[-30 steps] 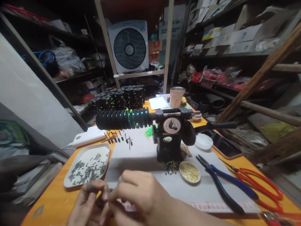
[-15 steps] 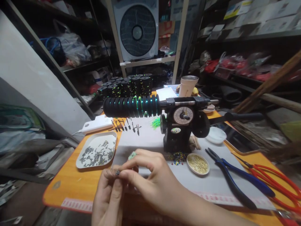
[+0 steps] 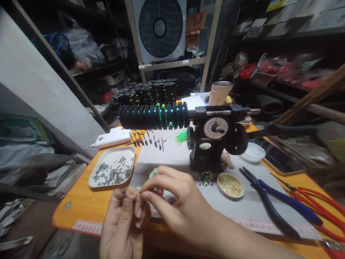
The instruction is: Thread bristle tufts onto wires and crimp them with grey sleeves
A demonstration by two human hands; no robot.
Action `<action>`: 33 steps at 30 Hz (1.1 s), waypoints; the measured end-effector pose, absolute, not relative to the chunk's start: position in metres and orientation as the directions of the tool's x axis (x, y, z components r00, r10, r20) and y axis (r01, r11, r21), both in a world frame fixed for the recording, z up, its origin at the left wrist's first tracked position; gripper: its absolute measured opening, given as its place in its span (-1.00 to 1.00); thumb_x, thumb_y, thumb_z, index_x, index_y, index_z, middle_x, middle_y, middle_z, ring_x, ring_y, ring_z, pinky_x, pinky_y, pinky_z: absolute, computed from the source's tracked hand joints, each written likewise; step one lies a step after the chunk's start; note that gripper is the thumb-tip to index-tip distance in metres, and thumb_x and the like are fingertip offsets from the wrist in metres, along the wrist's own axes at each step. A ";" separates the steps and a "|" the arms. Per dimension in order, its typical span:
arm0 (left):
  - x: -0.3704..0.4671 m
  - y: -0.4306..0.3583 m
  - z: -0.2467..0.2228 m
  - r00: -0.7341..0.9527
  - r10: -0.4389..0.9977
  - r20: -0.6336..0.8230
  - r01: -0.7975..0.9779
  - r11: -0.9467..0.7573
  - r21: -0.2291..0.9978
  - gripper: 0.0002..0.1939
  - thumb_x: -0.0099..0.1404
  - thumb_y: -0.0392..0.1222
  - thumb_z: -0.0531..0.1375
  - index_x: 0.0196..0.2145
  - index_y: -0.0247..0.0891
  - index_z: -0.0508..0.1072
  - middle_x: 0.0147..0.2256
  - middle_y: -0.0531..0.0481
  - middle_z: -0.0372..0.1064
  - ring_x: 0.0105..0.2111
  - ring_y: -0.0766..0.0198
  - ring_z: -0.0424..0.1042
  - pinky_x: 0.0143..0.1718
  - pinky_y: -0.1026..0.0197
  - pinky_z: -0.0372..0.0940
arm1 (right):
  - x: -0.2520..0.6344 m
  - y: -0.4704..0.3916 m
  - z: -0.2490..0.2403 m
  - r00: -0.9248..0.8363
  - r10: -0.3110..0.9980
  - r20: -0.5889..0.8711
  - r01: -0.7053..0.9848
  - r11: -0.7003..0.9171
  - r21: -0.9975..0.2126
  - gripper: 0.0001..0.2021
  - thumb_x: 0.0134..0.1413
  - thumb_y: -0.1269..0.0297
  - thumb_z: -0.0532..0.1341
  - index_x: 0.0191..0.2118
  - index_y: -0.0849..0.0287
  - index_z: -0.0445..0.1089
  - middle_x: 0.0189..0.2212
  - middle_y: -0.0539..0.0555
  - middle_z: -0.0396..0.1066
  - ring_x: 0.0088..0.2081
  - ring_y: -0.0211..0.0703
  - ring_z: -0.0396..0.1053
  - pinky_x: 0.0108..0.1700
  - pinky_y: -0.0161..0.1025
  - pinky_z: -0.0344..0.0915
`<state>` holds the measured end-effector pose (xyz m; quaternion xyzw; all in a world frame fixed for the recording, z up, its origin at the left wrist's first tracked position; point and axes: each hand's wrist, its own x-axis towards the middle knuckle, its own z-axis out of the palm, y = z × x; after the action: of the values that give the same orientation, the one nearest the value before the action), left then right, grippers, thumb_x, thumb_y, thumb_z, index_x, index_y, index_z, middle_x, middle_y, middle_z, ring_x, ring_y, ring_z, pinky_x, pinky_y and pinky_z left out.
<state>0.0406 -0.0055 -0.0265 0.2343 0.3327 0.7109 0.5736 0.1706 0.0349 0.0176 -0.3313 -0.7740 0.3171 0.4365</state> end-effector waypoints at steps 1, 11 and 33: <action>0.040 -0.004 -0.025 -0.225 0.974 -0.036 -0.679 -0.130 0.722 -0.77 0.25 -0.08 0.33 -0.43 -0.23 0.41 -0.57 0.15 0.22 -0.60 0.46 0.17 -0.56 0.43 0.15 | 0.171 0.036 0.018 -0.388 0.790 0.474 0.241 0.584 -0.776 -0.87 0.26 0.48 0.19 -0.30 0.20 0.46 -0.43 0.01 0.38 -0.37 -0.27 0.33 -0.33 -0.34 0.22; 0.041 -0.007 -0.028 -0.245 0.969 0.024 -0.654 -0.183 0.734 -0.80 0.30 -0.11 0.28 -0.42 -0.21 0.39 -0.55 0.13 0.26 -0.58 0.43 0.19 -0.54 0.39 0.15 | 0.171 0.036 0.022 -0.281 0.847 0.452 0.233 0.517 -0.824 -0.86 0.29 0.43 0.17 -0.33 0.13 0.38 -0.41 -0.03 0.41 -0.36 -0.25 0.37 -0.24 -0.31 0.29; 0.024 -0.002 -0.021 0.263 0.960 -0.091 -0.825 0.273 0.494 -0.76 0.32 -0.11 0.26 -0.43 -0.27 0.36 -0.56 0.16 0.18 -0.66 0.51 -0.07 -0.64 0.44 -0.03 | 0.172 0.035 0.019 -0.313 0.818 0.484 0.254 0.563 -0.787 -0.87 0.29 0.44 0.16 -0.30 0.10 0.36 -0.40 -0.03 0.40 -0.35 -0.26 0.37 -0.27 -0.32 0.30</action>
<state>0.0240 -0.0024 -0.0211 0.1772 0.1906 0.5762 0.7748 0.1722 0.0354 0.0187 -0.3566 -0.7515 0.3026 0.4653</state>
